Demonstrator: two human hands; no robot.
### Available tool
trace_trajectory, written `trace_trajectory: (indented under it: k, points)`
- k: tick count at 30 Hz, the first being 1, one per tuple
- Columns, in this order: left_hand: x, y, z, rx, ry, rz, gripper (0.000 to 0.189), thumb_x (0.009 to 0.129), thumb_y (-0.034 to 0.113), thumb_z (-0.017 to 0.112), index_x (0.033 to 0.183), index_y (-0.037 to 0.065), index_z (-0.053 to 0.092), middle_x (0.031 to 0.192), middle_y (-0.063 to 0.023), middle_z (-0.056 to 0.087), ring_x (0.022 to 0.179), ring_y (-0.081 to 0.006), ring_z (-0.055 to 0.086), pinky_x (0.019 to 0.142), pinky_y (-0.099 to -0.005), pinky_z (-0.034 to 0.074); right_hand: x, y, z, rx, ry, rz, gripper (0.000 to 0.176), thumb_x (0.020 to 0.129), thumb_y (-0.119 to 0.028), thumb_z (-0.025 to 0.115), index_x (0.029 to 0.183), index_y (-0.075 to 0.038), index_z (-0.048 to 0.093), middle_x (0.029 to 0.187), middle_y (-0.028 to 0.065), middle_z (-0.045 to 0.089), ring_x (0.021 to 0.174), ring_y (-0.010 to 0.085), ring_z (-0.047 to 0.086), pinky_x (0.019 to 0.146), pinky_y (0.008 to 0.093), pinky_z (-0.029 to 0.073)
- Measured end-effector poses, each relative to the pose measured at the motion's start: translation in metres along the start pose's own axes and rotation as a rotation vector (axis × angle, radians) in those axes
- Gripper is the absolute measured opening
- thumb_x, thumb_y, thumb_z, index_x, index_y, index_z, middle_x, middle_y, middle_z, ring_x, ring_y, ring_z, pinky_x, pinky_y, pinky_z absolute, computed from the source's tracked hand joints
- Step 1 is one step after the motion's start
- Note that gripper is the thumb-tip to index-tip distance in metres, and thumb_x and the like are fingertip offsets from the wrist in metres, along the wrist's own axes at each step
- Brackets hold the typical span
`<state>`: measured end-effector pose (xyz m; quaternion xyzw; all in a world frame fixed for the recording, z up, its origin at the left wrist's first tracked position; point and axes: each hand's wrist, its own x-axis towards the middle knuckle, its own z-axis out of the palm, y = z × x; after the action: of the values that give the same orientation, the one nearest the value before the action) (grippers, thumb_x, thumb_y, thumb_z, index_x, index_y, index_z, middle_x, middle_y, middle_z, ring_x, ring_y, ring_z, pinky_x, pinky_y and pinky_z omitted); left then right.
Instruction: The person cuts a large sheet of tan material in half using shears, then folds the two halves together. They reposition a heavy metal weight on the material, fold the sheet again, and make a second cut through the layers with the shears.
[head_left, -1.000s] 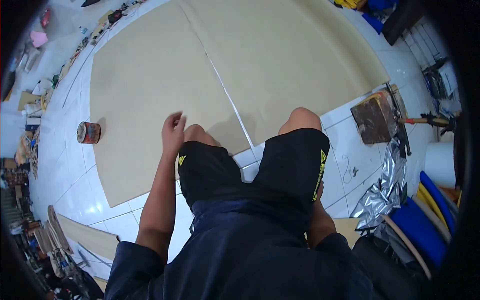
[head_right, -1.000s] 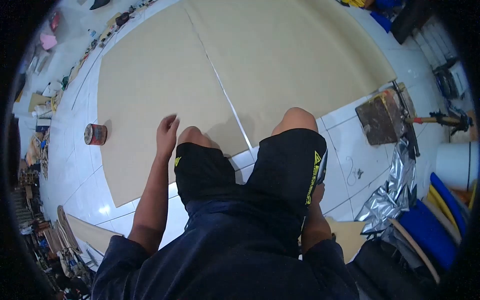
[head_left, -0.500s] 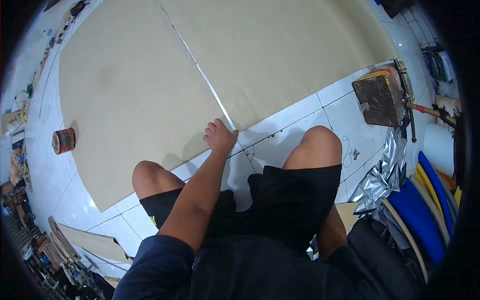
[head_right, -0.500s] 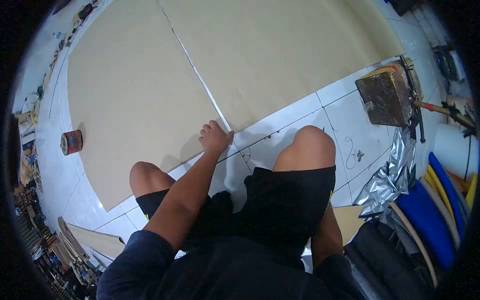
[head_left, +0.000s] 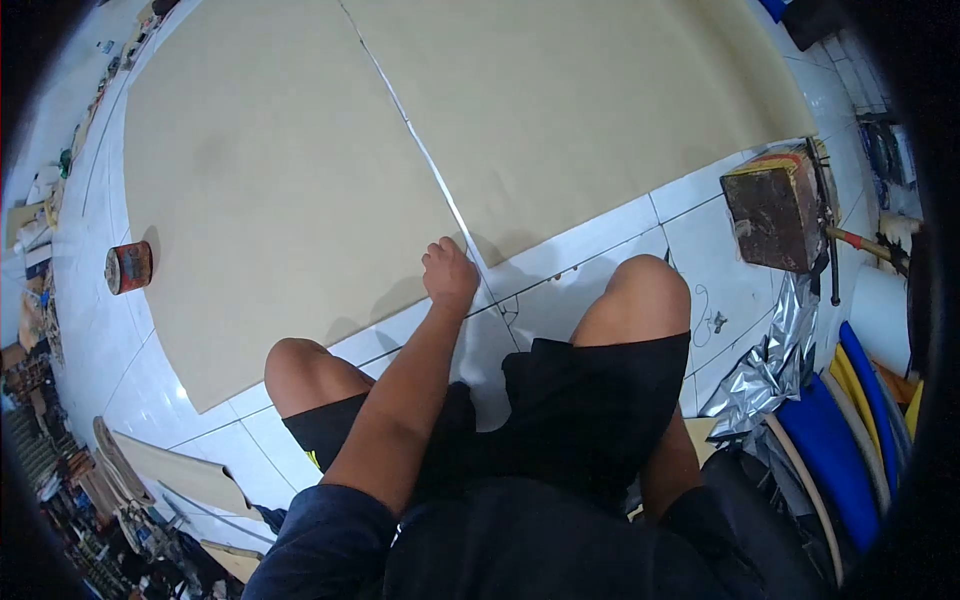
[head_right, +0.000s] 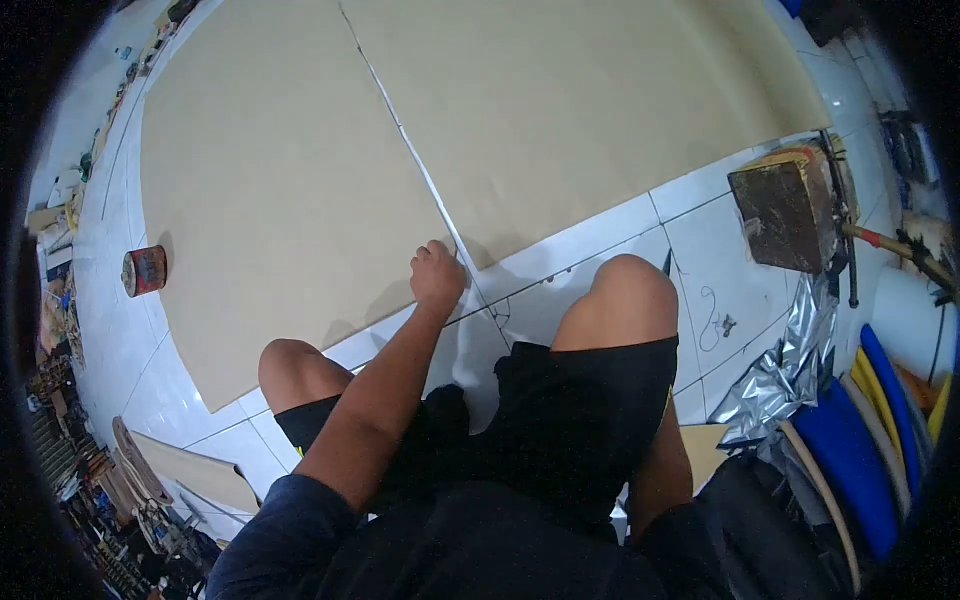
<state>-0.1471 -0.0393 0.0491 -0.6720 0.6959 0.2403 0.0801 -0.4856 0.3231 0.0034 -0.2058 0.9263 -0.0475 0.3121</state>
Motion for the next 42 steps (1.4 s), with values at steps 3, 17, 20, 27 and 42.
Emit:
trace_trajectory:
  k: [3,17,20,27,42]
  points:
    - [0.000,-0.017,-0.013,-0.060,0.018,0.103,0.034,0.078,0.023,0.062,0.105,0.001,0.057,0.103,-0.0192,0.061,0.097,-0.0352,0.062,0.081,-0.0475,0.053,-0.019,-0.009,0.007,0.065,0.022,0.024,0.037,0.084,-0.033,0.062,0.096,0.002,0.065,0.097,0.0241,0.067,0.094,0.0403,0.065,0.080,0.0458,0.050]
    - [0.021,-0.082,-0.049,-0.906,-0.462,-0.042,0.024,0.089,0.017,0.056,0.098,-0.001,0.069,0.077,-0.0033,0.064,0.067,-0.0112,0.058,0.062,-0.0273,0.047,-0.128,-0.358,-0.210,0.802,0.322,-0.570,0.035,0.092,-0.028,0.065,0.117,-0.004,0.063,0.097,0.0046,0.067,0.086,0.0120,0.063,0.072,0.0259,0.050]
    - [0.017,-0.081,-0.047,-1.066,-0.501,-0.062,0.022,0.090,0.014,0.055,0.098,-0.001,0.069,0.072,0.0003,0.060,0.061,-0.0081,0.053,0.057,-0.0254,0.043,-0.128,-0.415,-0.160,0.871,-0.050,-0.638,0.026,0.090,-0.022,0.065,0.107,-0.002,0.066,0.088,0.0037,0.065,0.078,0.0110,0.061,0.068,0.0255,0.049]
    - [0.017,-0.085,-0.036,-1.048,-0.521,-0.045,0.025,0.093,0.013,0.055,0.109,-0.003,0.065,0.082,-0.0010,0.062,0.068,-0.0111,0.056,0.066,-0.0264,0.049,-0.050,-0.405,0.051,0.058,-0.029,-0.531,0.059,0.083,-0.035,0.072,0.131,-0.008,0.051,0.128,0.0167,0.054,0.120,0.0324,0.051,0.095,0.0416,0.046]
    - [0.005,-0.077,-0.034,-0.999,-0.443,-0.022,0.023,0.090,0.015,0.058,0.107,-0.001,0.063,0.081,-0.0028,0.061,0.072,-0.0127,0.055,0.067,-0.0280,0.046,-0.080,-0.397,0.066,-0.308,0.011,-0.544,0.073,0.076,-0.031,0.078,0.136,-0.010,0.042,0.142,0.0178,0.039,0.133,0.0378,0.037,0.104,0.0508,0.038]
